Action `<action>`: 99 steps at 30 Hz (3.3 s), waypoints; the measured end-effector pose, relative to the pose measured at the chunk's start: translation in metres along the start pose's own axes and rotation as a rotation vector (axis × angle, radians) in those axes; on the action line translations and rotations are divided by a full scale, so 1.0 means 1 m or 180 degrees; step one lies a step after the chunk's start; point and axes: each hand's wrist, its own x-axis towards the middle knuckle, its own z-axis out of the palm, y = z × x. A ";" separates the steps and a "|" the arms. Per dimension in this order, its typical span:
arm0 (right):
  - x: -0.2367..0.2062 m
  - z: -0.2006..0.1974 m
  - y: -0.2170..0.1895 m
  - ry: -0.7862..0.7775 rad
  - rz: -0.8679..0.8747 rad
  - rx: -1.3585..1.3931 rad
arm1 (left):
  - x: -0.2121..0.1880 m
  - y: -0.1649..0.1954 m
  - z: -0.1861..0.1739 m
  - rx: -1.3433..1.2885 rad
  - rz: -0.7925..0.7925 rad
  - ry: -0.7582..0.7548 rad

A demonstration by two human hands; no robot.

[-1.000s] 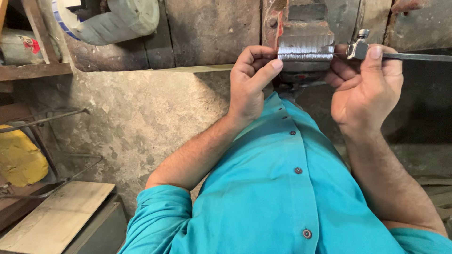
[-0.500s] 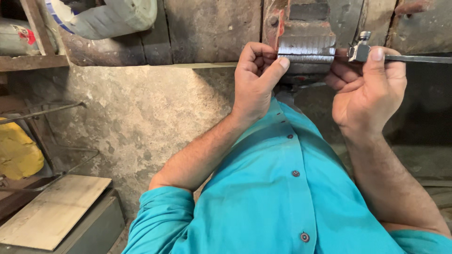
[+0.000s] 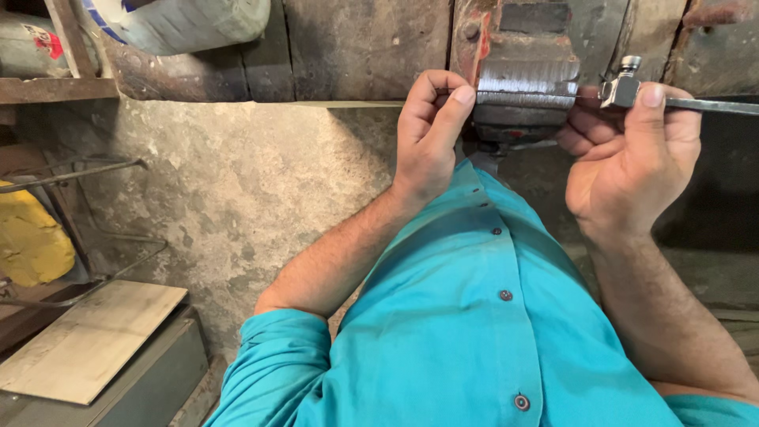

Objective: The person threads a thin saw blade through a hole in a wooden workpiece on the bench, then hammers the blade end into a small metal clamp and works the blade into place. They then move to a bench vise and tighten the clamp holding the blade.

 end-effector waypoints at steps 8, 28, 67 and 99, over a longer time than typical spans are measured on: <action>0.002 0.001 0.002 -0.0038 -0.0065 -0.0023 | 0.001 -0.002 -0.003 0.0136 -0.0019 -0.0006; 0.005 0.005 0.008 0.0065 -0.0105 0.0070 | 0.003 -0.005 0.001 0.0170 0.0099 0.0176; 0.002 -0.016 0.016 0.0182 -0.0153 -0.0275 | 0.003 -0.015 -0.006 0.0161 0.0010 0.0129; 0.027 0.015 0.022 -0.0165 -0.0265 -0.0211 | 0.031 -0.025 -0.018 0.0107 -0.0052 0.0280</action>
